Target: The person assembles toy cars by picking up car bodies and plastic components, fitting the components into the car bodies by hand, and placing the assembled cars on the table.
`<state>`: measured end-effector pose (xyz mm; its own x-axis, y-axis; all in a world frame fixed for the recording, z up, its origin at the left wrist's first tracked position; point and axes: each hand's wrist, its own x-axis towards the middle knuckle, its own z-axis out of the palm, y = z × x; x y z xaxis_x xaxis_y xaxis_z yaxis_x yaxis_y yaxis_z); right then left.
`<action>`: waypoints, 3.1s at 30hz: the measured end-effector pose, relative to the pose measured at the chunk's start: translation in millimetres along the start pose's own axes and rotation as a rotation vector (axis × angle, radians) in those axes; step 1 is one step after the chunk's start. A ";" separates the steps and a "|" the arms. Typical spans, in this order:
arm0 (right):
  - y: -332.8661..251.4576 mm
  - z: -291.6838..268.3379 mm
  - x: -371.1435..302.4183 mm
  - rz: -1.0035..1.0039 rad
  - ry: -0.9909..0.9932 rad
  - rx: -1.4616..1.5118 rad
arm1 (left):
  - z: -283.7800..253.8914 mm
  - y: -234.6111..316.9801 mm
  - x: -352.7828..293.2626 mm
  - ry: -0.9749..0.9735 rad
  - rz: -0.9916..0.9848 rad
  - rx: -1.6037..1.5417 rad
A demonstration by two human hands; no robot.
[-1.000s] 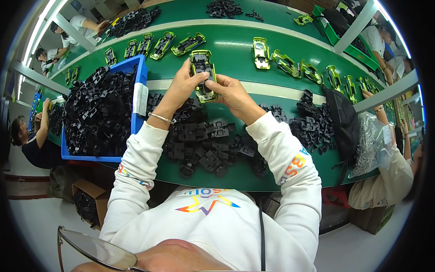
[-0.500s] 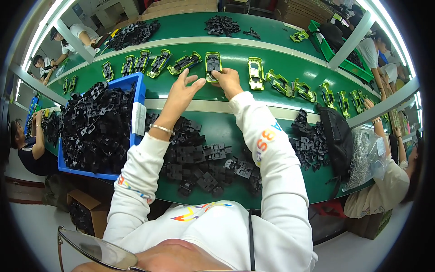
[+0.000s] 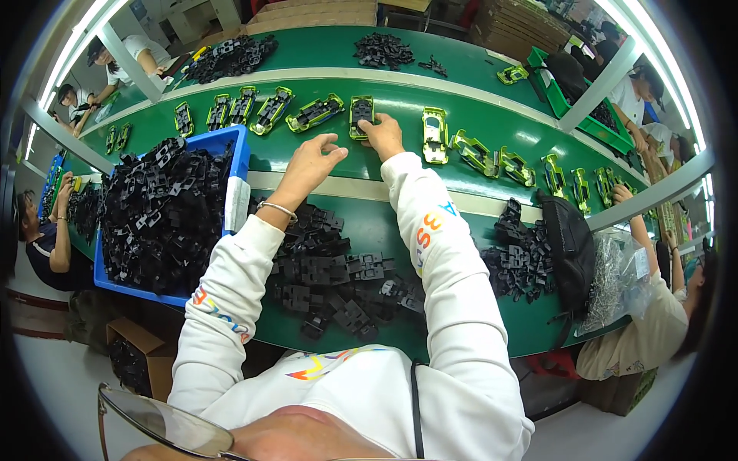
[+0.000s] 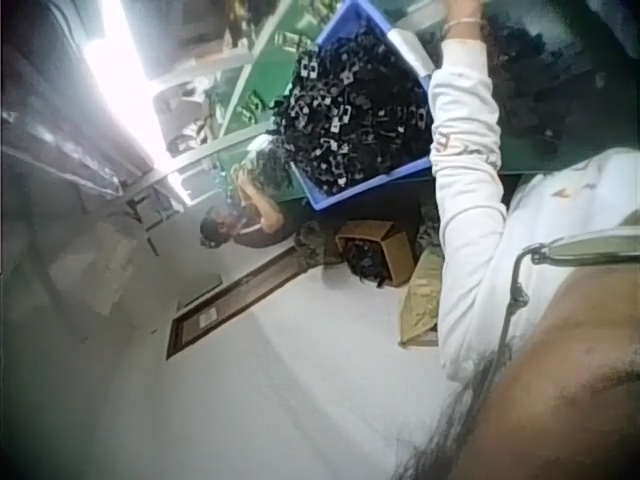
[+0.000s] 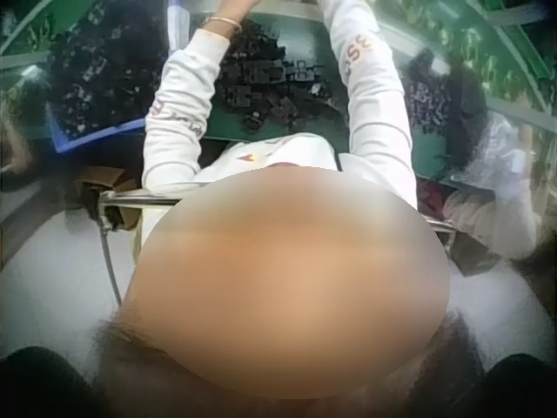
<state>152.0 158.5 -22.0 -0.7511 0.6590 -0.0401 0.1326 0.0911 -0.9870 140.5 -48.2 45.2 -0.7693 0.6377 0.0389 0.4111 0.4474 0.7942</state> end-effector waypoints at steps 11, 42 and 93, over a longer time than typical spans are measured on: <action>-18.2 -1.8 13.8 0.240 -0.136 -0.075 | -7.2 -31.7 43.3 0.263 0.054 0.285; -19.5 -98.9 -44.3 -0.375 0.265 -1.405 | -14.5 -20.9 36.5 0.328 0.196 0.472; -110.2 -68.2 -278.0 -0.599 -0.172 -0.424 | 5.1 14.1 -134.1 0.073 -0.135 -1.561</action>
<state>390.2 16.2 108.6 -0.8590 0.2834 0.4265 -0.1188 0.6999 -0.7043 252.0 -124.3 48.1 -0.7972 0.5970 -0.0898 -0.5176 -0.5993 0.6106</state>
